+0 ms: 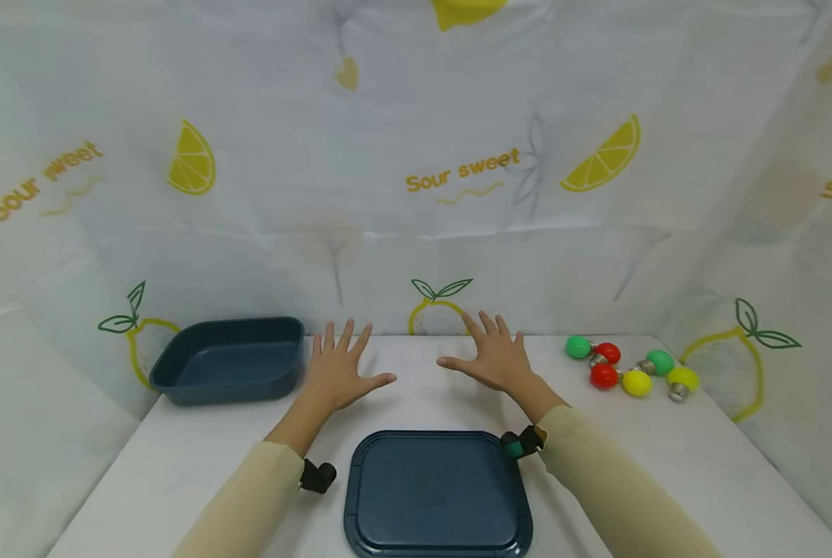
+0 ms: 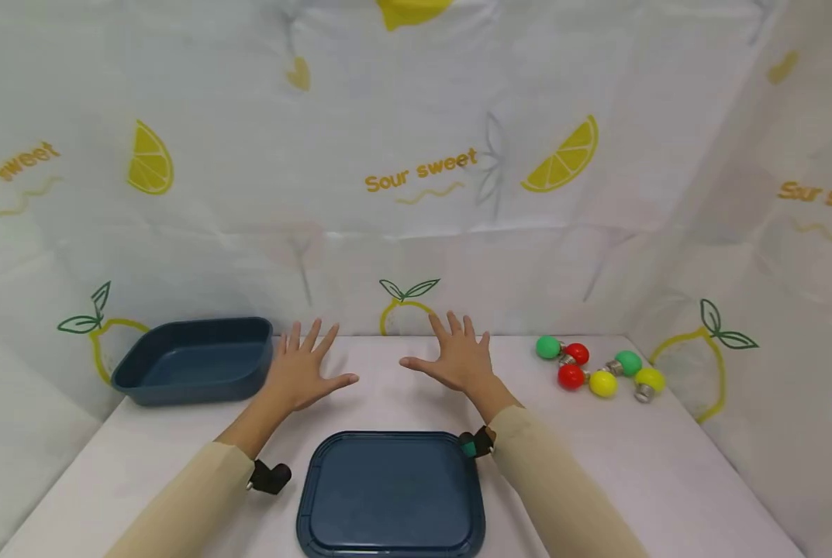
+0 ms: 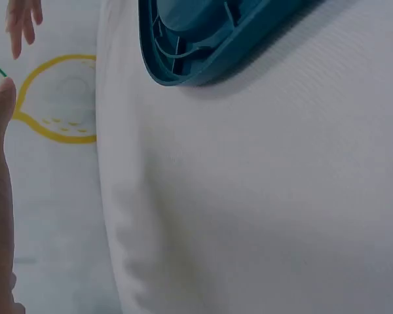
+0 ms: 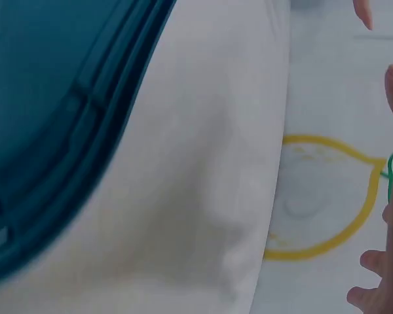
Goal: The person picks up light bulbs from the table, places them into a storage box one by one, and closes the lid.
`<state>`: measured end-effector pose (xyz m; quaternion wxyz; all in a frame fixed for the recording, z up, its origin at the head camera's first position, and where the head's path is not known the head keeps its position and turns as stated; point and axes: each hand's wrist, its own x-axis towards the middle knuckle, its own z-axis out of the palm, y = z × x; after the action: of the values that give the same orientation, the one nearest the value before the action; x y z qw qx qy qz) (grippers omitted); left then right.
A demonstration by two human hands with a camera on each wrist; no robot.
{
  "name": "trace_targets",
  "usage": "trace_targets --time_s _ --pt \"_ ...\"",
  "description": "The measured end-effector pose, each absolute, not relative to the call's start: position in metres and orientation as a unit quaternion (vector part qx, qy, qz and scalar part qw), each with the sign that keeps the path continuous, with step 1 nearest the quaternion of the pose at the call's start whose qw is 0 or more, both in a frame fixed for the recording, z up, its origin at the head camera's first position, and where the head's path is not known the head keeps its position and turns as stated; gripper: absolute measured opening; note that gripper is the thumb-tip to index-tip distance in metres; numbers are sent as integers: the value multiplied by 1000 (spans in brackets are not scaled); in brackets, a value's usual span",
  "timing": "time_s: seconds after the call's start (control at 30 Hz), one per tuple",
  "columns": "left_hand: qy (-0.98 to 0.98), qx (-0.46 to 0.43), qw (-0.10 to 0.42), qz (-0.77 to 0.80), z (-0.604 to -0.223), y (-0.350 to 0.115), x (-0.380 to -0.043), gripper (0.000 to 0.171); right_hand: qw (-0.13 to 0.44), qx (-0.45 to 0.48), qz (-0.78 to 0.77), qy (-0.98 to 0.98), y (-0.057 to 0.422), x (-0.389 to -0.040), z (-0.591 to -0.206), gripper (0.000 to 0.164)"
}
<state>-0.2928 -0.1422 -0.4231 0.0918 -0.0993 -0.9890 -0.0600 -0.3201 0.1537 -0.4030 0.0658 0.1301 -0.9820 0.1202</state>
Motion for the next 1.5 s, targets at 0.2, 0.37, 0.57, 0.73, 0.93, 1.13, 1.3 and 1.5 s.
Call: trace_targets --time_s 0.2,0.37,0.57,0.73,0.93,1.13,1.3,1.5 --pt "-982 -100 145 -65 -419 -168 -265 98 59 151 245 -956 122 -312 -405 93" --pt "-971 -66 192 -124 -414 -202 -249 77 38 166 345 -923 95 -309 -405 90" --pt "-952 14 231 -199 -417 -246 -240 67 30 180 417 -890 60 -307 -410 93" --pt "-926 101 258 -257 -421 -280 -232 61 12 188 458 -869 31 -306 -418 93" --pt "-908 183 291 -238 -427 -320 -225 69 -3 185 486 -855 -4 -310 -421 91" --pt "-907 240 240 -248 -432 -346 -219 88 -18 188 515 -836 -45 -307 -428 93" --pt "-899 248 191 -308 -440 -354 -222 97 -39 195 540 -818 -71 -305 -440 93" --pt "-865 249 165 -403 -447 -357 -230 106 -64 206 567 -795 -103 -303 -450 90"
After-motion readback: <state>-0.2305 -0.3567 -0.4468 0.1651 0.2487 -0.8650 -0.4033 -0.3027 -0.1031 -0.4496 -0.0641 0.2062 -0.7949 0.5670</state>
